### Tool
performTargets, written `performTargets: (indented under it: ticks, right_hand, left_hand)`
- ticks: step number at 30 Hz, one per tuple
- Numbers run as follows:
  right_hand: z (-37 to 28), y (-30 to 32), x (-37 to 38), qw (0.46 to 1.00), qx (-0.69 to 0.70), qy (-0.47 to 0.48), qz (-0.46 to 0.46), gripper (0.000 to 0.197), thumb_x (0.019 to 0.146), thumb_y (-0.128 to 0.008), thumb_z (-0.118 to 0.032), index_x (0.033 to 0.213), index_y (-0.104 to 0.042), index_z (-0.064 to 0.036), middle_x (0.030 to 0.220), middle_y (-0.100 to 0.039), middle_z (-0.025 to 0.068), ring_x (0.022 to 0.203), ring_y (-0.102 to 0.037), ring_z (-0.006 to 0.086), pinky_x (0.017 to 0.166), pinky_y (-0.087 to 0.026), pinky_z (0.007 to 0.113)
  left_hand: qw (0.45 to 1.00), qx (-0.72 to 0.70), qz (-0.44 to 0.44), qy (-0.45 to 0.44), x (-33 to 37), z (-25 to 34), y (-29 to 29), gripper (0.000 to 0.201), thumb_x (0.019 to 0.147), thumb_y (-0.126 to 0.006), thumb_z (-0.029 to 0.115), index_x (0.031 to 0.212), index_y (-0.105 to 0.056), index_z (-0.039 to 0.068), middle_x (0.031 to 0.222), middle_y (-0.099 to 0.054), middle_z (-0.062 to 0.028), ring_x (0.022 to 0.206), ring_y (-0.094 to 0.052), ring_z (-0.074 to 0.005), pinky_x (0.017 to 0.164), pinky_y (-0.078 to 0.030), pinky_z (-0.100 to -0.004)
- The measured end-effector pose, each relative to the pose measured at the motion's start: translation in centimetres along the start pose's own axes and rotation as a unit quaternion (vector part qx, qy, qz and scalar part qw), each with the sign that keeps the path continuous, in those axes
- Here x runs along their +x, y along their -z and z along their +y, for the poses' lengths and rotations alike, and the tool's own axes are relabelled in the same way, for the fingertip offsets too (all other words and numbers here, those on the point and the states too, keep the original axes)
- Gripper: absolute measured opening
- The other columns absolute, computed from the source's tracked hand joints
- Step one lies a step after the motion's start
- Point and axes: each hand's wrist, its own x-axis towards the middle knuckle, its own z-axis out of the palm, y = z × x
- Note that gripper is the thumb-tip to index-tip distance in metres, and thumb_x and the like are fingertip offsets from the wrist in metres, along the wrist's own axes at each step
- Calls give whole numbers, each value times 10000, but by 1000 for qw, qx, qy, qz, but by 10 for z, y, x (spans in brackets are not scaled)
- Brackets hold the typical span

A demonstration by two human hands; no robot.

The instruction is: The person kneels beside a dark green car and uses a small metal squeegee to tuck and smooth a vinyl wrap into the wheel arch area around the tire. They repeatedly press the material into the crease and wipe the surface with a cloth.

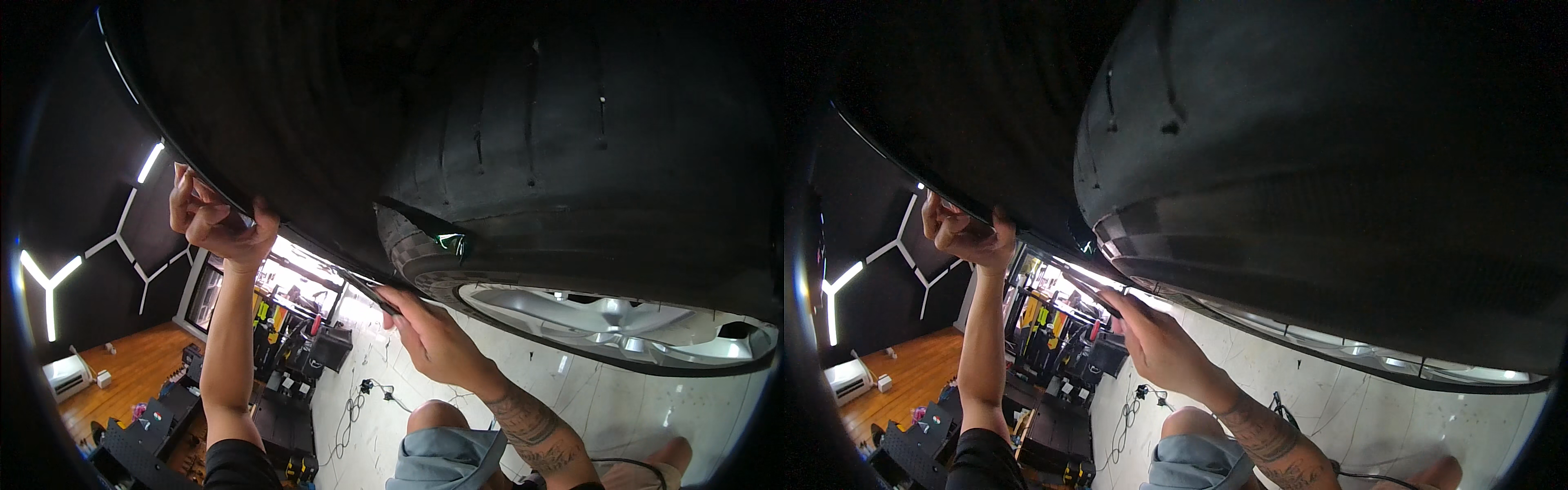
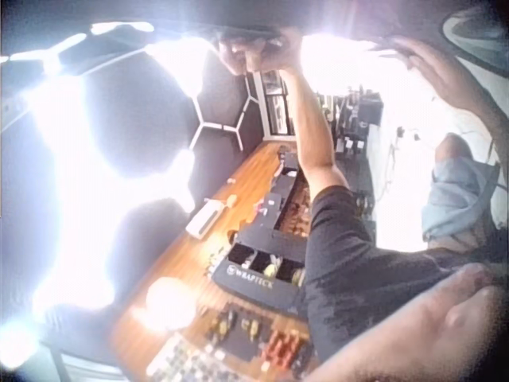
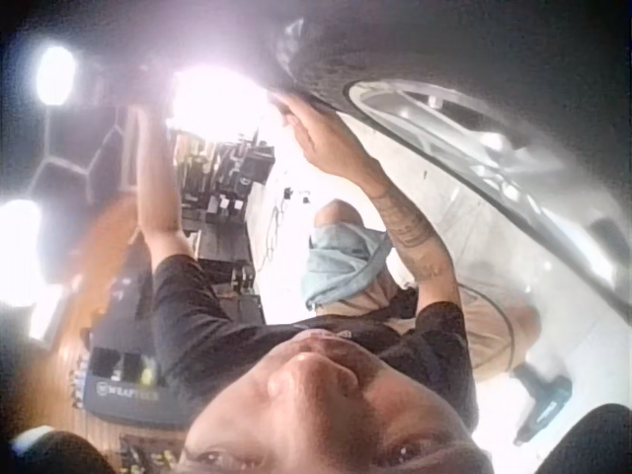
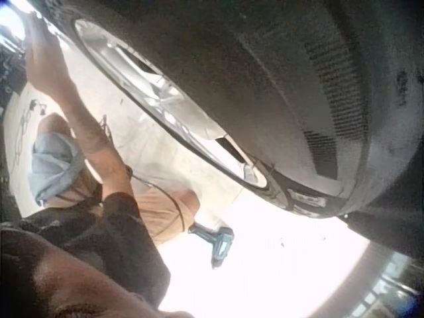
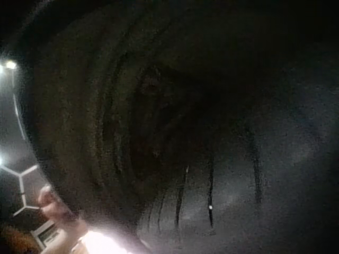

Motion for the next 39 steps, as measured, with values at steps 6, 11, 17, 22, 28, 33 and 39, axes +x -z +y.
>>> performTargets:
  ticks: [6,11,17,22,28,33,39]
  right_hand:
    - [20,-35,51,992,-11,120,46,330,936,-482,-16,1260,-468,44,939,-622,166,769,-645,228,722,-502,299]
    - [7,-52,75,993,46,43,104,225,957,-536,-158,1173,-553,-96,835,-661,130,697,-650,261,615,-479,358]
    - [7,-63,108,971,101,109,189,177,969,-531,-190,1052,-554,-35,773,-568,73,661,-560,142,578,-430,275]
    - [14,-75,137,927,244,180,221,249,972,-531,-205,1092,-579,9,908,-629,80,799,-586,111,695,-463,241]
    - [-7,-57,146,938,318,124,64,265,968,-530,-163,1155,-554,23,961,-649,102,875,-613,130,783,-483,241]
    - [-17,-52,148,943,295,142,66,236,948,-552,-125,1132,-573,20,943,-661,98,908,-629,128,769,-494,243]
    - [-11,-57,153,939,278,170,106,172,928,-563,-95,1062,-605,5,900,-666,97,808,-631,141,718,-490,261]
  left_hand:
    - [999,-3,-37,-4,-7,-13,6,544,710,-705,218,1042,-280,148,1212,-269,-137,1307,-274,-355,1106,-195,-554]
    - [999,-19,-36,-32,-7,-16,9,603,702,-714,254,1107,-277,161,1237,-263,-148,1344,-226,-340,1131,-177,-520]
    - [984,-22,-153,91,-1,-4,21,1114,686,-718,312,1436,76,94,1473,-46,-217,1419,-43,-339,1154,-115,-440]
    - [964,57,-253,48,5,-3,28,1255,694,-700,349,1399,289,32,1479,160,-294,1396,124,-437,1123,22,-523]
    - [929,40,-365,44,1,-15,49,1238,756,-648,381,1331,374,-12,1398,362,-332,1324,308,-482,1058,163,-578]
    - [914,-27,-403,48,-3,-26,54,1238,783,-622,411,1287,430,-5,1361,416,-331,1276,394,-455,1048,194,-561]
    - [908,-55,-413,45,-2,-26,53,1240,794,-601,444,1260,463,10,1343,441,-322,1263,416,-430,1056,193,-548]
